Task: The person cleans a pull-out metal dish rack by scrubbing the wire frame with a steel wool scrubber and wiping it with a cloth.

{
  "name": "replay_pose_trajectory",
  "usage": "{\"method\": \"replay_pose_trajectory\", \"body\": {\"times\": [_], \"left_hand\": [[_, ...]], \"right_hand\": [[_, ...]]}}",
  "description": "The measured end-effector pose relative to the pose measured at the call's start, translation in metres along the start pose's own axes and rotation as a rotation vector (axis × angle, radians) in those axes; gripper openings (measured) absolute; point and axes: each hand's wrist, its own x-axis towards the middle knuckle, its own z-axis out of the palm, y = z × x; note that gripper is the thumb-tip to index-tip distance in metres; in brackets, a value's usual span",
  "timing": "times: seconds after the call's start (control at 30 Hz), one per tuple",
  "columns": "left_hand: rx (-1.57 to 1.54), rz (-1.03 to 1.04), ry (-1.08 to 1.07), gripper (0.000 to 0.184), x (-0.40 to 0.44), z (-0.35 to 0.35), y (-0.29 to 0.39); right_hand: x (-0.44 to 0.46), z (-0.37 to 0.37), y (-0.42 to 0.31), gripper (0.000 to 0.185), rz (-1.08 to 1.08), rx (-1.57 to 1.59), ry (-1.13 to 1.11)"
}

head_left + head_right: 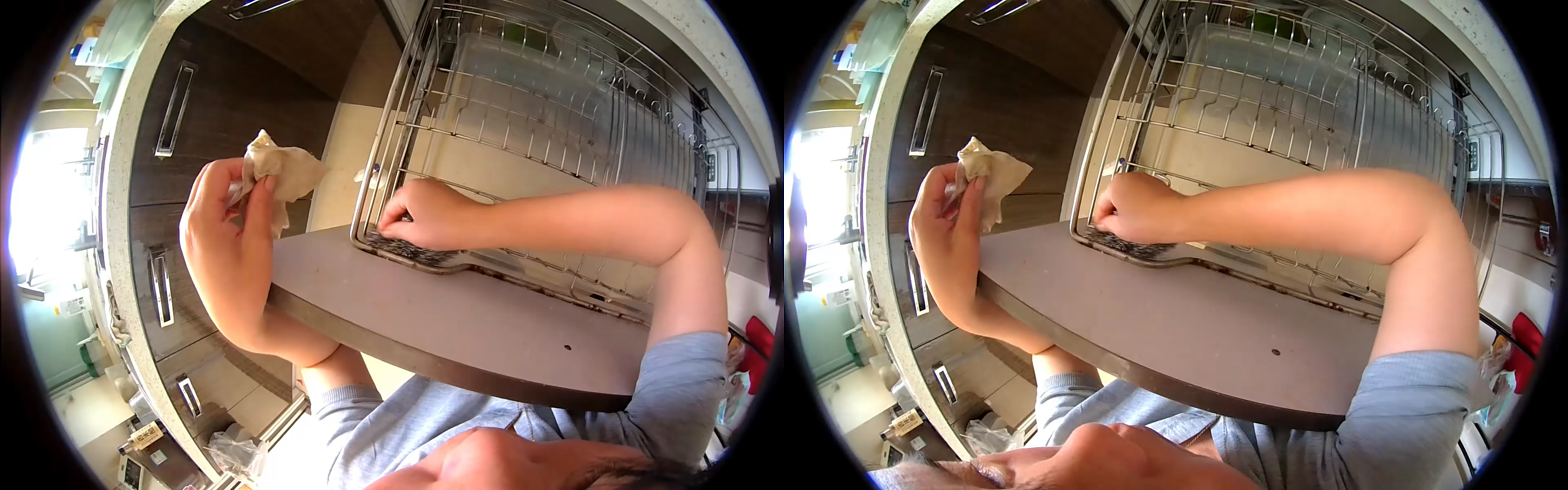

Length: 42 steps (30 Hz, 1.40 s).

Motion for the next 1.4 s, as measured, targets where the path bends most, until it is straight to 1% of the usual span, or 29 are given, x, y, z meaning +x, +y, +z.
{"method": "replay_pose_trajectory", "body": {"times": [0.03, 0.07, 0.1, 0.17, 0.2, 0.23, 0.3, 0.33, 0.4, 0.43, 0.5, 0.53, 0.57, 0.63, 0.67, 0.8, 0.87, 0.9, 0.97, 1.0, 1.07, 1.1, 1.17, 1.2, 1.23, 1.3, 1.37, 1.4], "left_hand": [[-0.008, -0.01, -0.006, 0.009, -0.001, 0.0, 0.0], [-0.015, -0.019, -0.011, 0.009, -0.001, -0.001, 0.0], [-0.013, -0.023, -0.012, 0.009, -0.001, -0.001, 0.0], [0.034, -0.003, -0.003, 0.009, -0.001, -0.001, 0.001], [0.034, -0.004, -0.002, 0.009, 0.0, 0.0, 0.0], [0.04, -0.004, -0.008, 0.009, 0.001, -0.001, -0.001], [0.047, -0.007, -0.012, 0.009, 0.0, 0.001, -0.001], [0.044, -0.013, -0.009, 0.009, 0.001, 0.001, 0.0], [0.045, -0.018, 0.0, 0.009, 0.001, 0.001, 0.001], [0.019, -0.021, -0.014, 0.009, 0.001, 0.0, 0.001], [-0.011, -0.028, -0.02, 0.009, 0.0, -0.001, 0.002], [0.008, -0.031, -0.023, 0.009, 0.0, -0.001, 0.002], [0.025, -0.03, -0.026, 0.009, 0.001, 0.0, 0.002], [0.022, -0.022, -0.018, 0.009, 0.002, 0.001, 0.001], [0.023, -0.02, -0.012, 0.009, 0.001, 0.002, 0.0], [0.025, -0.019, -0.02, 0.009, 0.002, 0.002, 0.0], [0.036, 0.0, -0.015, 0.008, 0.002, 0.002, 0.0], [0.035, -0.001, -0.014, 0.008, 0.002, 0.002, -0.001], [0.017, -0.005, -0.036, 0.009, 0.003, 0.002, -0.001], [0.02, -0.004, -0.04, 0.009, 0.003, 0.002, 0.001], [0.009, -0.046, -0.029, 0.008, 0.003, 0.002, 0.004], [0.008, -0.043, -0.026, 0.008, 0.003, 0.002, 0.004], [0.016, -0.017, -0.047, 0.008, 0.003, 0.001, 0.001], [0.017, -0.021, -0.044, 0.008, 0.002, 0.0, 0.001], [0.017, -0.016, -0.05, 0.008, 0.002, 0.0, 0.001], [0.01, -0.008, -0.048, 0.009, 0.004, 0.0, 0.001], [0.034, 0.033, -0.033, 0.009, 0.003, 0.0, 0.001], [0.027, 0.031, -0.02, 0.009, 0.003, 0.0, 0.0]], "right_hand": [[-0.001, 0.002, -0.004, 0.012, 0.034, 0.257, 0.139], [0.002, 0.004, -0.003, 0.01, -0.198, 0.086, 0.252], [0.006, 0.007, -0.002, 0.01, -0.197, 0.087, 0.248], [0.014, 0.012, 0.001, 0.009, -0.635, -0.153, 0.288], [0.021, 0.012, 0.001, 0.007, -0.751, -0.326, 0.336], [0.025, 0.013, 0.001, 0.007, -0.75, -0.324, 0.335], [0.027, 0.011, 0.001, 0.008, -0.977, -0.688, 0.34], [0.026, 0.008, 0.001, 0.008, -0.981, -0.687, 0.343], [0.023, -0.001, 0.0, 0.007, -0.966, -0.818, 0.261], [0.022, -0.006, -0.001, 0.007, -0.972, -0.82, 0.258], [0.021, -0.016, -0.003, 0.008, -0.664, -0.823, 0.334], [0.021, -0.019, -0.008, 0.008, -0.638, -0.72, 0.313], [0.021, -0.016, -0.009, 0.008, -0.639, -0.727, 0.318], [0.019, -0.002, -0.01, 0.009, -0.817, -0.571, 0.17], [0.022, 0.0, -0.009, 0.011, -0.809, -0.626, 0.187], [0.027, 0.004, -0.016, 0.012, -0.769, -0.655, 0.154], [0.027, -0.004, -0.022, 0.011, -0.842, -0.8, 0.024], [0.029, -0.005, -0.028, 0.011, -0.842, -0.801, 0.022], [0.034, -0.004, -0.041, 0.008, -0.645, -0.906, -0.139], [0.034, -0.003, -0.037, 0.008, -0.646, -0.901, -0.136], [0.036, -0.001, -0.023, 0.01, -0.699, -0.687, -0.039], [0.032, 0.002, -0.015, 0.01, -0.7, -0.691, -0.037], [0.027, 0.005, 0.001, 0.012, -0.9, -0.698, 0.147], [0.029, 0.004, 0.003, 0.012, -0.977, -0.681, 0.187], [0.03, 0.001, 0.007, 0.012, -0.978, -0.677, 0.189], [0.033, -0.015, 0.016, 0.011, -0.993, -0.8, 0.349], [0.038, -0.051, 0.033, 0.016, -0.761, -0.801, 0.41], [0.041, -0.082, 0.039, 0.016, -0.673, -0.95, 0.478]]}}
